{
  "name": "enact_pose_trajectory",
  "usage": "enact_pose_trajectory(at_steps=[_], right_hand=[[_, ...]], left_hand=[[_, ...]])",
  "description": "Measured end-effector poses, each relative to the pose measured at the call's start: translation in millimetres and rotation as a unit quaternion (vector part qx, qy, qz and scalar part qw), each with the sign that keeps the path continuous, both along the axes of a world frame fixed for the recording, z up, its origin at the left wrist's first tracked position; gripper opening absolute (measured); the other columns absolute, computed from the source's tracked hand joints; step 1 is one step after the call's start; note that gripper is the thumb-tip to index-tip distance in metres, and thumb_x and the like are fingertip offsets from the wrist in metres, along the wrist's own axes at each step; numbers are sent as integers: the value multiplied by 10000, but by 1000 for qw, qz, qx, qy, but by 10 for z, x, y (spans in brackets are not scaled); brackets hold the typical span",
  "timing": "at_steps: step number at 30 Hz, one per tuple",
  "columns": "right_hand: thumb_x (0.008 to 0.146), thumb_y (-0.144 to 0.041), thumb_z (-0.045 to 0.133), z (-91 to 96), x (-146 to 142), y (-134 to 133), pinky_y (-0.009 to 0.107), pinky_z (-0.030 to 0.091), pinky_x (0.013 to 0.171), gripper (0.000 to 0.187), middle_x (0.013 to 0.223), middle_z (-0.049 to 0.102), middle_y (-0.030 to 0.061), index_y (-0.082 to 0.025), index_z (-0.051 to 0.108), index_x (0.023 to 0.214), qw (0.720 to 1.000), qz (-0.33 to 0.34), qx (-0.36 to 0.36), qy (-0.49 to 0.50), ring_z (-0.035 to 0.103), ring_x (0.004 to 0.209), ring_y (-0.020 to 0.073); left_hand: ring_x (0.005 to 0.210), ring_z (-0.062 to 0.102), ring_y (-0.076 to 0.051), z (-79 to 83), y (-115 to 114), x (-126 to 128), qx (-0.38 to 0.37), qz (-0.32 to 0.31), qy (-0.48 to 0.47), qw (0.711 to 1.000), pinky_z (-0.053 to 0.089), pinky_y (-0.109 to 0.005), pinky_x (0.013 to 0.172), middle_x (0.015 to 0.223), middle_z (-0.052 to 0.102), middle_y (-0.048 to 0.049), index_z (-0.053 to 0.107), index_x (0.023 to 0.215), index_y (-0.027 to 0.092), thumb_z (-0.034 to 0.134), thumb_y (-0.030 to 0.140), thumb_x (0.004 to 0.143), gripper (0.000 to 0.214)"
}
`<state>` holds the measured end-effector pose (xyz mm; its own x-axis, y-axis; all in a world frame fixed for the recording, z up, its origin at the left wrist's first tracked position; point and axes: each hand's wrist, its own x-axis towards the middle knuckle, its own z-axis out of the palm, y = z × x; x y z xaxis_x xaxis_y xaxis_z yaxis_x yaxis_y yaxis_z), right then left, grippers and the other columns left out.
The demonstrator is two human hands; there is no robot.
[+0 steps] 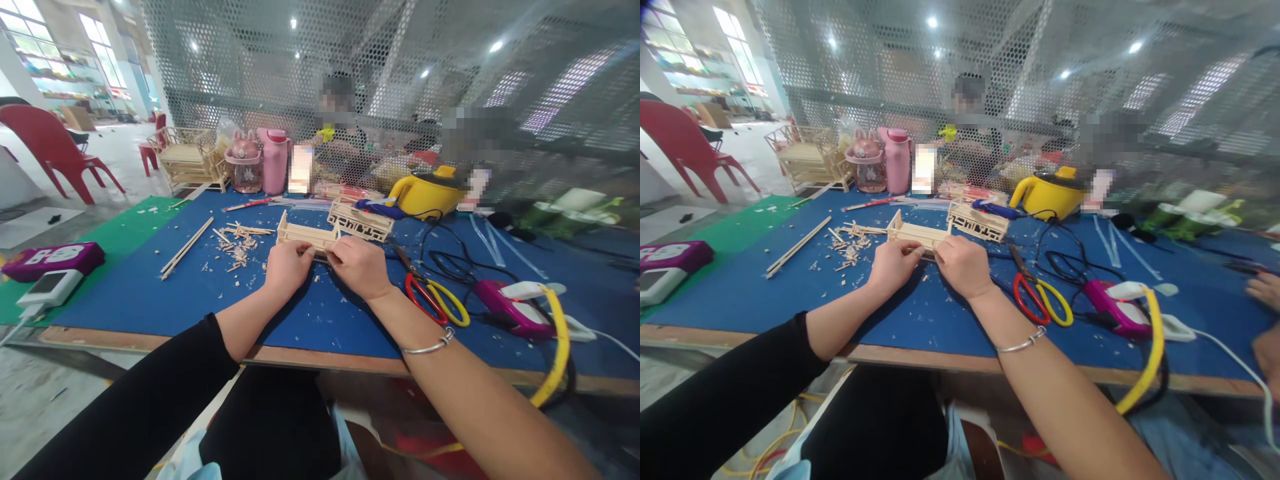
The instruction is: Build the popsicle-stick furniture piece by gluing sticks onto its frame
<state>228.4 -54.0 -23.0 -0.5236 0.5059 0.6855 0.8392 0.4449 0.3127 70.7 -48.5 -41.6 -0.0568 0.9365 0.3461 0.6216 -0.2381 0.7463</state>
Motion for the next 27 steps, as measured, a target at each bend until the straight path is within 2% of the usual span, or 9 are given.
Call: enact_pose_trajectory(at_steps=[7, 13, 20, 27], right_hand=[[891, -249, 482, -19, 9, 7, 253, 307, 594, 242, 749, 672, 30, -193, 691, 783, 999, 6, -36, 26, 544, 699, 137], [904, -276, 476, -39, 9, 23, 256, 293, 586, 262, 723, 665, 30, -198, 698, 789, 1000, 0, -22, 22, 534, 683, 139], [898, -253, 470, -21, 2, 5, 262, 298, 595, 247, 758, 672, 38, -199, 694, 808, 999, -7, -46, 19, 539, 699, 147], [883, -239, 490, -12, -10, 2, 266, 314, 609, 240, 727, 664, 41, -191, 699, 775, 998, -8, -46, 32, 545, 707, 157]], left_hand=[[774, 660, -184, 5, -2, -10, 8, -5, 21, 1000, 479, -271, 758, 818, 737, -45, 735, 927, 217, 568, 291, 789, 229], [798, 653, -188, 33, -22, -14, -5, -6, 55, 998, 472, -276, 775, 848, 734, -47, 718, 986, 229, 550, 314, 808, 259], [823, 651, -211, 69, -36, -23, -7, -1, 96, 995, 473, -297, 782, 879, 726, -55, 713, 972, 252, 541, 324, 813, 245], [793, 647, -189, 71, -22, -37, -7, -15, 75, 997, 472, -276, 753, 854, 729, -43, 717, 973, 242, 564, 319, 802, 242]])
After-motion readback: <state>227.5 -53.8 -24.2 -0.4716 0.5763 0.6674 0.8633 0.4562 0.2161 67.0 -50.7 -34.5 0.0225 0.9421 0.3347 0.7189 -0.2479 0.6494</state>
